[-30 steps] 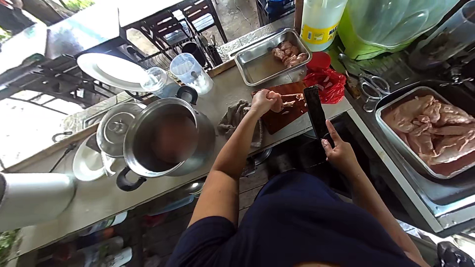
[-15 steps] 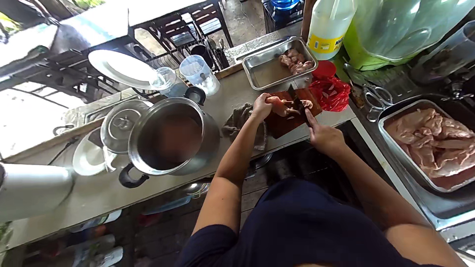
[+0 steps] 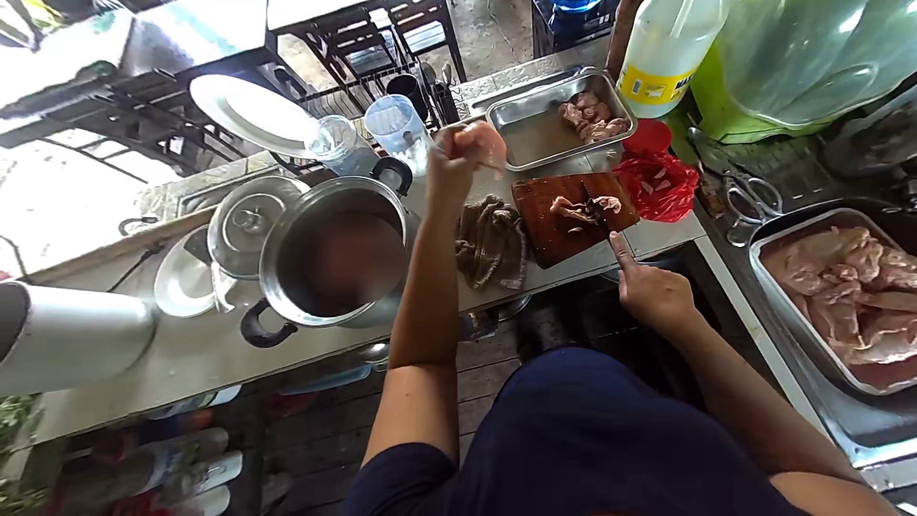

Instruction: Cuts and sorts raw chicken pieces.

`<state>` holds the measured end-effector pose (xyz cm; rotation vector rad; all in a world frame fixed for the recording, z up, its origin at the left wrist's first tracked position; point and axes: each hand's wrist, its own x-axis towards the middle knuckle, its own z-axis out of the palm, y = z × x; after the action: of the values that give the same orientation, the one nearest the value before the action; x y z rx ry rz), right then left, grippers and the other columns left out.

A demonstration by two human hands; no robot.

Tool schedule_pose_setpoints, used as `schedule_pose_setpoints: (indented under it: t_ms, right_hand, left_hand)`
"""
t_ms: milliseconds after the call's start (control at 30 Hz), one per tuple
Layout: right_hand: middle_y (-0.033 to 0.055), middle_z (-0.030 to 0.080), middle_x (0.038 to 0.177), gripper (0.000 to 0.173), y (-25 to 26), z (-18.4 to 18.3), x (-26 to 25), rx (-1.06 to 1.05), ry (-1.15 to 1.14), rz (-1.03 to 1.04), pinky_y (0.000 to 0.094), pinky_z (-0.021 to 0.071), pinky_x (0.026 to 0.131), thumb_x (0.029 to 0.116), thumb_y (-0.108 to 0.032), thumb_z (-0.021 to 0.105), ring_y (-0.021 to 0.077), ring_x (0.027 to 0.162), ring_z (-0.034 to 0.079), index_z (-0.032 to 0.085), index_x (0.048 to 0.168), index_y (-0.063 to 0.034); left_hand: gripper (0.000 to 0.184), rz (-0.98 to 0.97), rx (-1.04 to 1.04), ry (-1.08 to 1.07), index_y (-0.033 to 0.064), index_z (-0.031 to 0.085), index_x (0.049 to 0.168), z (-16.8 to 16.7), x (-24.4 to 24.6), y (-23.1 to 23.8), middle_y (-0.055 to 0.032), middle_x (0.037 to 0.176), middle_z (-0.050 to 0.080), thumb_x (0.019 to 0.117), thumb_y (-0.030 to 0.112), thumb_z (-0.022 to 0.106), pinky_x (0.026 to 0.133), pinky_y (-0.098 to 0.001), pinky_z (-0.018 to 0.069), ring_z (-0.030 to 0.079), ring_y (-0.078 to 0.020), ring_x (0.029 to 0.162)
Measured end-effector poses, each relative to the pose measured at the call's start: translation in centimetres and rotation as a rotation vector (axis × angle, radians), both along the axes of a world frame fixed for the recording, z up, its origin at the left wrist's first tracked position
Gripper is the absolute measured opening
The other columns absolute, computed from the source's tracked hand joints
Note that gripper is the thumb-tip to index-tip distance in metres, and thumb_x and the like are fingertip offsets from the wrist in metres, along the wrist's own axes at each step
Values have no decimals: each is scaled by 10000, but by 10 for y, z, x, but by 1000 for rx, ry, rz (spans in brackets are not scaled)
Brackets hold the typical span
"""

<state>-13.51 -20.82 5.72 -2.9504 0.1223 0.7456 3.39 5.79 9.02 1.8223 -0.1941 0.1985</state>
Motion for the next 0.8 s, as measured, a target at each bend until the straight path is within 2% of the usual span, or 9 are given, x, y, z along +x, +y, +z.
schedule_pose_setpoints:
  t_ms: [133,200,300,367,400,533,633,733,800]
  right_hand:
    - [277,708,1072,626,-22,-10,7,215,-57,-98,640,500,869,1120,-254,349,476,1025,679,57,1672,-295]
    - [286,703,1023,625,-28,-10,10,309,-100,-174,661,494,847,1122,-270,384,491,975,672,86,1670,-317]
    - [265,704,919,643,-17,-5,9,358,-234,-152,661,503,775,1110,-250,400,485,873,680,91,1672,-293]
    - [246,703,888,644,-5,-7,11,436,-242,-78,657,507,748,1098,-242,416,465,827,677,124,1671,-279]
    - [246,707,920,640,2,-10,13,471,-198,-42,661,505,771,1097,-248,420,462,860,679,136,1669,-289]
    - [252,710,1088,607,14,-28,25,484,-42,-27,658,487,890,1114,-287,391,460,1029,673,137,1660,-364]
    - [258,709,1059,607,-2,-31,30,450,-87,-106,661,498,861,1118,-279,377,464,986,679,121,1665,-343]
    - [276,708,1050,620,-14,-29,32,414,-133,-183,672,500,841,1119,-266,379,481,970,681,98,1670,-313]
    - [279,708,1034,627,-19,-30,34,422,-142,-209,664,511,828,1121,-264,378,475,933,688,82,1672,-304]
  left_hand:
    - [454,24,224,2,-22,489,1358,41,-5,9,-155,1139,675,953,92,661,811,-331,586,688,-156,915]
    - [493,-7,304,24,29,500,1395,43,-1,3,-153,1154,672,938,92,673,791,-349,588,688,-175,914]
    - [330,-56,310,3,18,631,1262,33,6,-9,-138,1101,687,949,115,670,778,-361,594,686,-170,885]
    - [298,-92,277,28,9,634,1227,28,6,-21,-134,1065,681,953,122,670,734,-346,598,685,-159,832]
    - [299,-115,256,42,0,621,1223,25,5,-27,-134,1049,672,949,111,671,716,-339,597,681,-159,814]
    - [327,-221,210,125,-39,553,1237,18,-1,-55,-161,1032,635,942,62,650,742,-393,598,670,-212,838]
    - [363,-285,167,151,-16,524,1292,13,-3,-74,-172,1071,638,948,52,621,747,-399,597,674,-214,839]
    - [439,-306,18,178,52,524,1426,-2,-8,-87,-167,1144,631,989,28,566,723,-349,592,667,-186,827]
    - [376,-264,83,198,44,565,1399,-28,-11,-88,-162,1228,647,1025,82,557,795,-369,597,684,-196,913]
